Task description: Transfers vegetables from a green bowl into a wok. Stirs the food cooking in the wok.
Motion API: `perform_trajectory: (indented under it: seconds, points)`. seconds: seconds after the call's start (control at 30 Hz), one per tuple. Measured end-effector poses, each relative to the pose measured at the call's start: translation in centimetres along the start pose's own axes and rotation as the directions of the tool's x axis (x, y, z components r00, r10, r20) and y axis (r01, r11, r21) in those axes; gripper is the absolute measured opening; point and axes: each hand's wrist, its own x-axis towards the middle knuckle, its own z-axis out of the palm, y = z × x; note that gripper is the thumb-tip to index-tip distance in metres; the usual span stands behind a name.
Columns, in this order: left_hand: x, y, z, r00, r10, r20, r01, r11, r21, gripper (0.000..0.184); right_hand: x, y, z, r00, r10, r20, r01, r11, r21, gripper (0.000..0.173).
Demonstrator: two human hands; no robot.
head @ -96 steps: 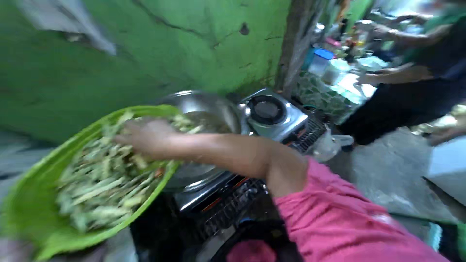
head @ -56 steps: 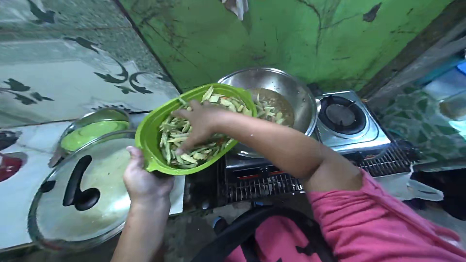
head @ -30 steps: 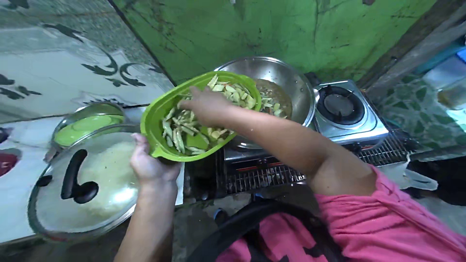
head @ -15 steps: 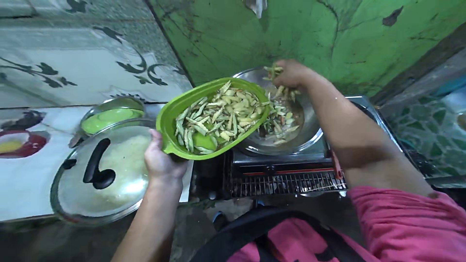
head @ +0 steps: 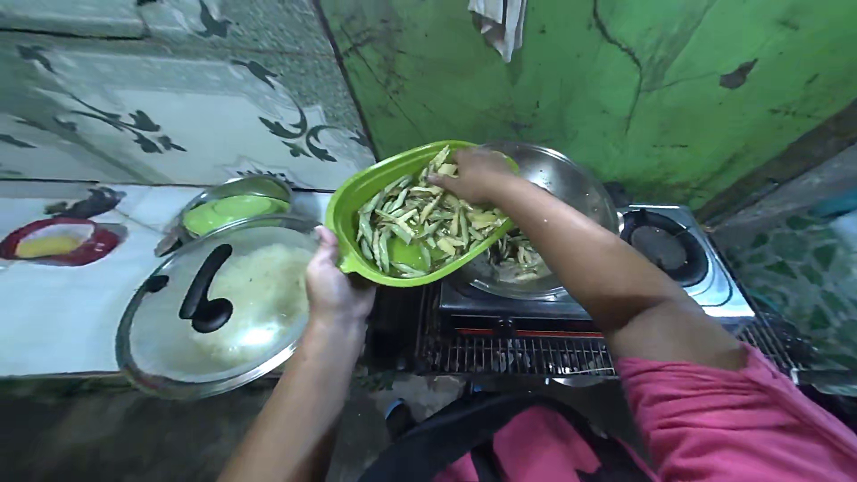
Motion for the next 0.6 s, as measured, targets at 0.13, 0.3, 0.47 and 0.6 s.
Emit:
perform_trajectory:
  seconds: [0.13, 0.3, 0.47, 0.6]
  points:
    - [0.4, -0.1, 0.6, 0.999, -0.007, 0.042, 0.007, 1.000, -0.013, 0.056, 1.0, -0.8, 0.4, 0.993, -0.121, 0.017, 0.118, 0.987, 0.108, 0.082]
    - [0.3, 0.1, 2.0, 0.996, -0.030, 0.078, 0.028, 0.999, 0.033, 0.055, 0.1, -3.0, 0.4, 0.970, -0.242, 0.007, 0.237, 0.954, 0.182, 0.077]
    - [0.7, -0.3, 2.7, 0.992, -0.111, 0.064, 0.109, 0.994, 0.020, 0.056, -2.4, -6.3, 1.2, 0.892, -0.415, 0.179, 0.420, 0.907, 0.008, 0.080]
    - [0.6, -0.3, 3.0, 0.986, -0.169, 0.016, 0.167, 0.984, 0.069, 0.057, -3.8, -7.0, 1.7, 0.876, -0.416, 0.242, 0.440, 0.897, -0.049, 0.064]
